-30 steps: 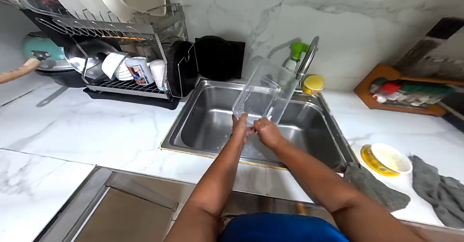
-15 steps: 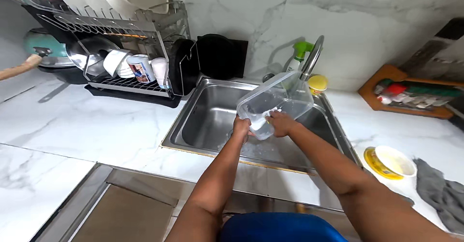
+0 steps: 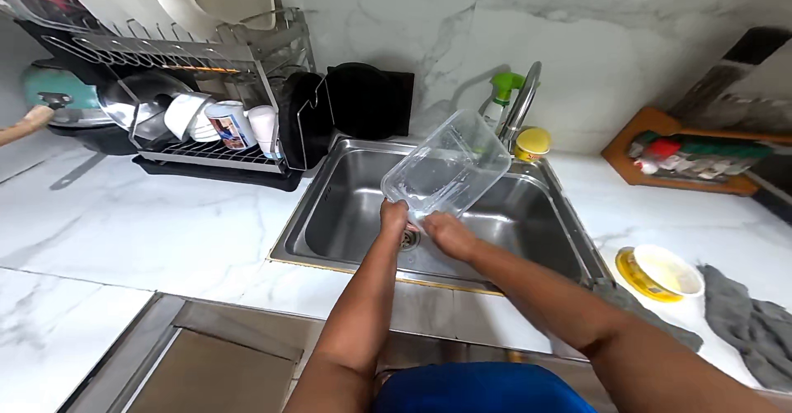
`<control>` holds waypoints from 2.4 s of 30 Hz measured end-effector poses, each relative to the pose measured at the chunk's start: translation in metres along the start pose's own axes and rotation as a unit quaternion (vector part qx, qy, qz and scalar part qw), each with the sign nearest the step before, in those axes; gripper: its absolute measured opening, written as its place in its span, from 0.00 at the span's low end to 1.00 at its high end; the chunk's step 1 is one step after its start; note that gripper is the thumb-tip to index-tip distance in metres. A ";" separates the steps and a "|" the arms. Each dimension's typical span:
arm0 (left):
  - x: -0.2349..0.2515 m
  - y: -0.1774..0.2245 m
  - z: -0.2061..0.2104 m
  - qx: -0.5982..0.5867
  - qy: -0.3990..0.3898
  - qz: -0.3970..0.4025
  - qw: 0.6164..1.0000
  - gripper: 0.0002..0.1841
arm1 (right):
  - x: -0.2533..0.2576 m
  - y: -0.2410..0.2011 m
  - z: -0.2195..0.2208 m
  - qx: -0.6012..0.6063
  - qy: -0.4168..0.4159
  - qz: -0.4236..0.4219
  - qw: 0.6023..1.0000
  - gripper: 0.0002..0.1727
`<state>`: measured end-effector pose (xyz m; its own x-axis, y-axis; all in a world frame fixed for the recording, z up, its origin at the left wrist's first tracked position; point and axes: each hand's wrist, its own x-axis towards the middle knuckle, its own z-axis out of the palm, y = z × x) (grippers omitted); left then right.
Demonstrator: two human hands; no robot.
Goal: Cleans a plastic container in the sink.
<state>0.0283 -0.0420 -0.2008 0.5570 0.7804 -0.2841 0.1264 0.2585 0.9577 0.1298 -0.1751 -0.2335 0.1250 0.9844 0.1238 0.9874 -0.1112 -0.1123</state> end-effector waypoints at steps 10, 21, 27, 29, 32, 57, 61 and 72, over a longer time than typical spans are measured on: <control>0.012 0.007 -0.016 0.150 -0.012 0.052 0.987 0.22 | -0.051 0.118 -0.045 -0.138 -0.079 0.096 0.983 0.24; -0.027 -0.013 0.037 -0.104 -0.077 -0.082 0.988 0.20 | -0.018 -0.011 -0.013 0.023 0.090 0.074 0.993 0.17; -0.013 0.004 0.006 0.110 -0.115 -0.054 0.986 0.21 | -0.044 0.074 -0.007 -0.092 -0.144 0.014 0.985 0.25; -0.009 0.002 0.007 0.122 -0.119 -0.037 0.985 0.22 | -0.051 0.079 -0.015 -0.135 -0.135 0.030 0.981 0.22; 0.003 -0.011 0.008 0.077 -0.059 0.040 0.994 0.31 | -0.053 0.056 -0.022 -0.145 -0.003 -0.014 0.989 0.11; -0.038 -0.014 0.037 -0.017 -0.240 -0.090 0.966 0.28 | 0.014 0.028 -0.036 0.096 -0.042 0.096 0.990 0.24; -0.050 -0.006 0.037 -0.017 -0.224 -0.078 0.971 0.35 | 0.022 0.076 -0.053 0.060 0.091 0.132 0.985 0.19; -0.050 -0.011 0.040 -0.076 -0.169 -0.029 0.982 0.43 | 0.006 0.106 -0.103 0.006 0.158 0.425 0.892 0.18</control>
<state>0.0314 -0.1069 -0.1956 0.7964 0.5350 -0.2820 0.0559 0.3992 0.9152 0.2447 -0.1950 -0.1427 0.8498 0.4584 0.2602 0.5230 -0.7948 -0.3078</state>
